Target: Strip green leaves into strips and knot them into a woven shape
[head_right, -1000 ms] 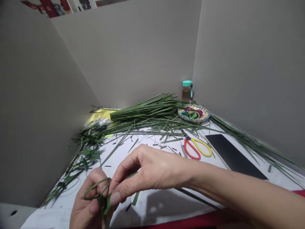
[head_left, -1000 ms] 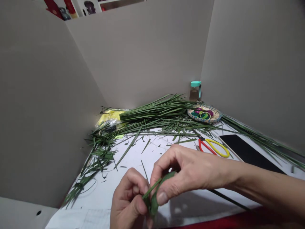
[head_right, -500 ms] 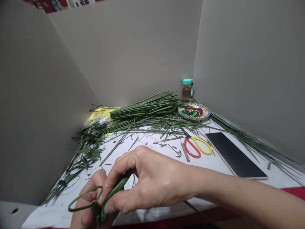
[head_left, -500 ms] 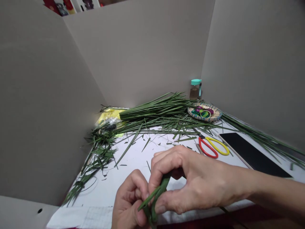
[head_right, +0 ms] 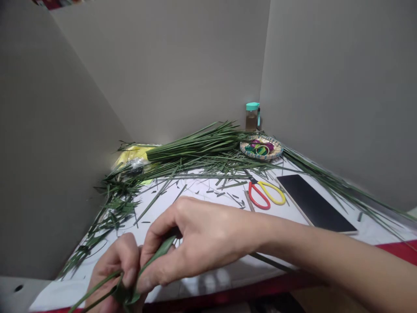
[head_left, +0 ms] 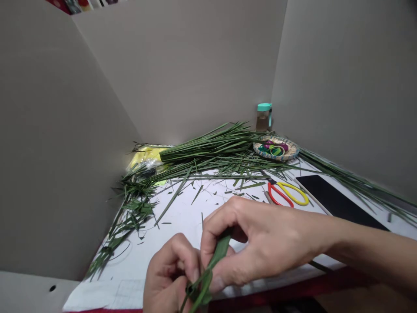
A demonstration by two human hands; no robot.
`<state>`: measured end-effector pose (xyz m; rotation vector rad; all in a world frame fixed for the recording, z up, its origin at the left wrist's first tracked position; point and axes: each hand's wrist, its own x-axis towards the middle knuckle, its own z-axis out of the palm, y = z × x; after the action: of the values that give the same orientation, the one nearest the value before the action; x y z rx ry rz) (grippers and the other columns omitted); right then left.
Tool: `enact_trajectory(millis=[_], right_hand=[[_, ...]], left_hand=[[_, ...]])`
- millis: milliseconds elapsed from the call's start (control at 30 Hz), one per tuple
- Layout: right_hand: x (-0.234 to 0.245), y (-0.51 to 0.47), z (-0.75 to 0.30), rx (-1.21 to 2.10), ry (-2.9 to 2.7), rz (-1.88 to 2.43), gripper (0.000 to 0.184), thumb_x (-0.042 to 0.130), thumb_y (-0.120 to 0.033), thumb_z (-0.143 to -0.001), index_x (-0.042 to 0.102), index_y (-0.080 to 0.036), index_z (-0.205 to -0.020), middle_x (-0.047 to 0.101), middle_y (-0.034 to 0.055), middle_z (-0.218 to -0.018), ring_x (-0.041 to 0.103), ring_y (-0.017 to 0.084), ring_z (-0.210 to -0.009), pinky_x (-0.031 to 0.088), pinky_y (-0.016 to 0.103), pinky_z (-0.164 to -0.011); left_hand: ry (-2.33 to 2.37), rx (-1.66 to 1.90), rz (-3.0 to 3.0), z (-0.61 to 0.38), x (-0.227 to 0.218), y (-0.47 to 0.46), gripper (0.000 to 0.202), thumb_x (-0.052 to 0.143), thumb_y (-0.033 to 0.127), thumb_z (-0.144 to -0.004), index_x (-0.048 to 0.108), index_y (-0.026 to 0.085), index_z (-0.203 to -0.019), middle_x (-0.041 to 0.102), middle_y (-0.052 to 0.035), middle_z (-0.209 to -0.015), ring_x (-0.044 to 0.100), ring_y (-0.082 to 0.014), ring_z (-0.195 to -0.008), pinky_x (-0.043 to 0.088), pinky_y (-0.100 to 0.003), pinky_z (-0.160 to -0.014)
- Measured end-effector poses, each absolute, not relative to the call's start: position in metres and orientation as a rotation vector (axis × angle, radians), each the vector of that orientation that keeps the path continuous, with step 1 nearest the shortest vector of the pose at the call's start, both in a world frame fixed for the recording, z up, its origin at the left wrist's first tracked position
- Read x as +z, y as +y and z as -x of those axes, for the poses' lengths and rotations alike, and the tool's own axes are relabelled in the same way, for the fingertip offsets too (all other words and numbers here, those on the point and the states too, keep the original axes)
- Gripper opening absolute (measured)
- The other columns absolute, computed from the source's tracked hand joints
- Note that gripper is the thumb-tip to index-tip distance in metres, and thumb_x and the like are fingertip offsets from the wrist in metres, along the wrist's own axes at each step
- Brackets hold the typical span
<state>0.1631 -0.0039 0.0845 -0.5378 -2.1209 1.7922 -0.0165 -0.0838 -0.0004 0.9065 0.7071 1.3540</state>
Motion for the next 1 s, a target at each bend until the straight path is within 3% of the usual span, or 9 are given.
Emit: enact_trajectory(millis=[133, 333, 567, 700, 800, 1000], right_hand=[[0.075, -0.008, -0.161, 2.151, -1.825, 0.589, 0.02, 0.084, -0.021, -0.069, 0.074, -0.011, -0.082, 0.064, -0.0059, -0.07, 0.053, 0.006, -0.07, 0.04, 0.014, -0.068], [0.065, -0.031, -0.157, 2.358, -1.5, 0.748, 0.024, 0.084, -0.028, -0.066, 0.068, -0.013, -0.076, 0.055, -0.0062, -0.058, 0.045, 0.007, -0.056, 0.036, 0.017, -0.053], [0.061, -0.043, -0.15, 2.241, -1.383, 0.8, 0.022, 0.084, -0.024, -0.064, 0.069, -0.014, -0.076, 0.055, -0.0055, -0.064, 0.044, 0.008, -0.062, 0.032, 0.019, -0.056], [0.057, -0.041, -0.145, 2.231, -1.288, 0.665, 0.021, 0.086, -0.023, -0.061, 0.069, -0.014, -0.07, 0.059, -0.0038, -0.071, 0.049, 0.01, -0.068, 0.037, 0.021, -0.062], [0.061, -0.04, -0.143, 2.147, -1.356, 0.542, 0.016, 0.084, -0.019, -0.065, 0.069, -0.013, -0.067, 0.061, -0.0028, -0.074, 0.053, 0.012, -0.075, 0.041, 0.023, -0.071], [0.078, -0.04, -0.144, 1.904, -1.68, 0.674, 0.013, 0.08, -0.008, -0.068, 0.071, -0.015, -0.063, 0.058, -0.0061, -0.07, 0.052, 0.008, -0.069, 0.041, 0.019, -0.065]], left_hand=[[0.623, 1.64, -1.191, 0.018, 0.002, -0.081, 0.018, 0.08, 0.04, -0.072, 0.068, 0.026, -0.073, 0.054, 0.0033, -0.049, 0.042, -0.0122, -0.042, 0.034, -0.023, -0.041], [0.508, 1.688, -1.588, 0.026, 0.003, -0.074, 0.011, 0.063, 0.028, -0.092, 0.065, 0.022, -0.084, 0.056, 0.0034, -0.054, 0.047, -0.012, -0.047, 0.039, -0.027, -0.05], [0.544, 1.637, -1.559, 0.025, 0.012, -0.069, 0.023, 0.067, 0.036, -0.09, 0.064, 0.02, -0.073, 0.056, 0.0026, -0.055, 0.052, -0.0141, -0.058, 0.043, -0.03, -0.065], [0.568, 1.596, -1.424, 0.024, 0.01, -0.072, 0.026, 0.07, 0.047, -0.085, 0.066, 0.023, -0.074, 0.055, 0.0024, -0.054, 0.048, -0.0152, -0.057, 0.041, -0.03, -0.06], [0.521, 1.581, -1.293, 0.023, 0.003, -0.075, 0.019, 0.069, 0.043, -0.086, 0.07, 0.025, -0.077, 0.053, 0.0026, -0.054, 0.047, -0.0153, -0.056, 0.041, -0.03, -0.058], [0.483, 1.634, -1.114, 0.015, -0.005, -0.079, 0.016, 0.08, 0.041, -0.074, 0.072, 0.028, -0.077, 0.059, 0.0023, -0.056, 0.047, -0.0154, -0.053, 0.043, -0.029, -0.055]])
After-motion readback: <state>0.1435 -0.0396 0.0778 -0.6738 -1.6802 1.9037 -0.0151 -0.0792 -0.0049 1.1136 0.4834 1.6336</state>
